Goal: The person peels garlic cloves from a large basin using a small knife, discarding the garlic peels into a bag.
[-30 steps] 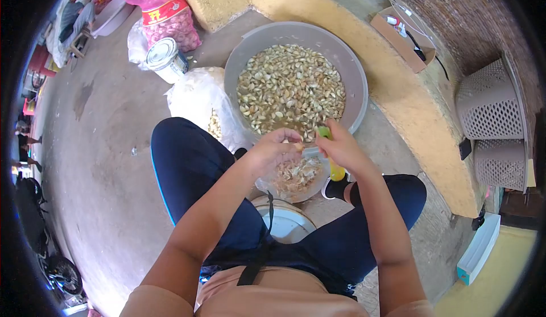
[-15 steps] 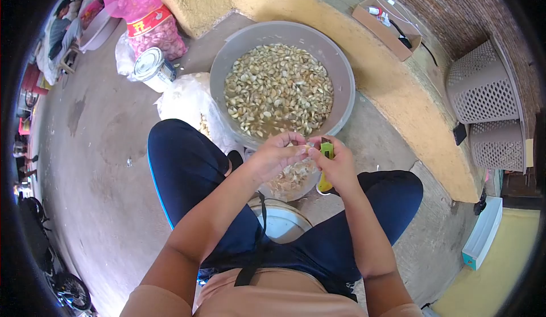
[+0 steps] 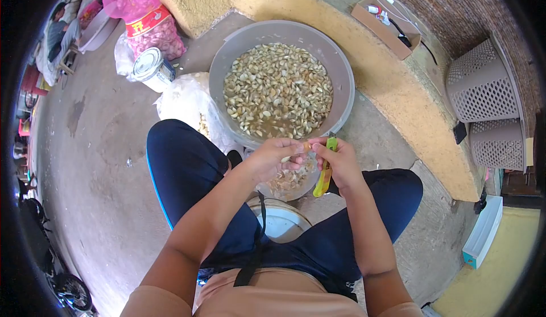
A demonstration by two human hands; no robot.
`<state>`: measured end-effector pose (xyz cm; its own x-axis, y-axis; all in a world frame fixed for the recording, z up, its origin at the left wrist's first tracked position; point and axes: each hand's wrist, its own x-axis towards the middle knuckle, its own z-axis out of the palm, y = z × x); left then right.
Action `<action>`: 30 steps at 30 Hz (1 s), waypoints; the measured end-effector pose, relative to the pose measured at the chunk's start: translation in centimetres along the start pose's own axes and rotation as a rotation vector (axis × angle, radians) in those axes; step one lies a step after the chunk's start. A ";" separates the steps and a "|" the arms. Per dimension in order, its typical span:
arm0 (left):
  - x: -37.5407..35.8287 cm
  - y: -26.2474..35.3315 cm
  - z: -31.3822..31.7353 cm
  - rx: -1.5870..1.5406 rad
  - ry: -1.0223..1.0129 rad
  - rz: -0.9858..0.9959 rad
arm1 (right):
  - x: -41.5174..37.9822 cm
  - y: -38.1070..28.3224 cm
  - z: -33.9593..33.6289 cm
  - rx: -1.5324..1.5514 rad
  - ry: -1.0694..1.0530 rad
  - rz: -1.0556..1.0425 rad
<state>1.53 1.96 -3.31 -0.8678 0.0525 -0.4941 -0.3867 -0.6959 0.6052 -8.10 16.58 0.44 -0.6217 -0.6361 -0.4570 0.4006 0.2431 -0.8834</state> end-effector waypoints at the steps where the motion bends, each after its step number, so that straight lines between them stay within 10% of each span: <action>1: 0.0 0.0 0.0 0.014 -0.001 0.010 | 0.2 0.2 -0.1 0.011 -0.004 0.005; 26: 0.8 -0.6 1.0 -0.281 0.018 0.064 | 0.2 0.4 0.5 -0.242 0.139 -0.295; 30: 0.8 -1.0 1.0 -0.279 0.023 0.075 | 0.3 0.3 0.9 -0.513 0.213 -0.607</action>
<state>0.90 3.36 -3.70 -0.8823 -0.0204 -0.4703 -0.2182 -0.8675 0.4471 -7.59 15.79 0.11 -0.7664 -0.6243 0.1511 -0.3715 0.2390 -0.8971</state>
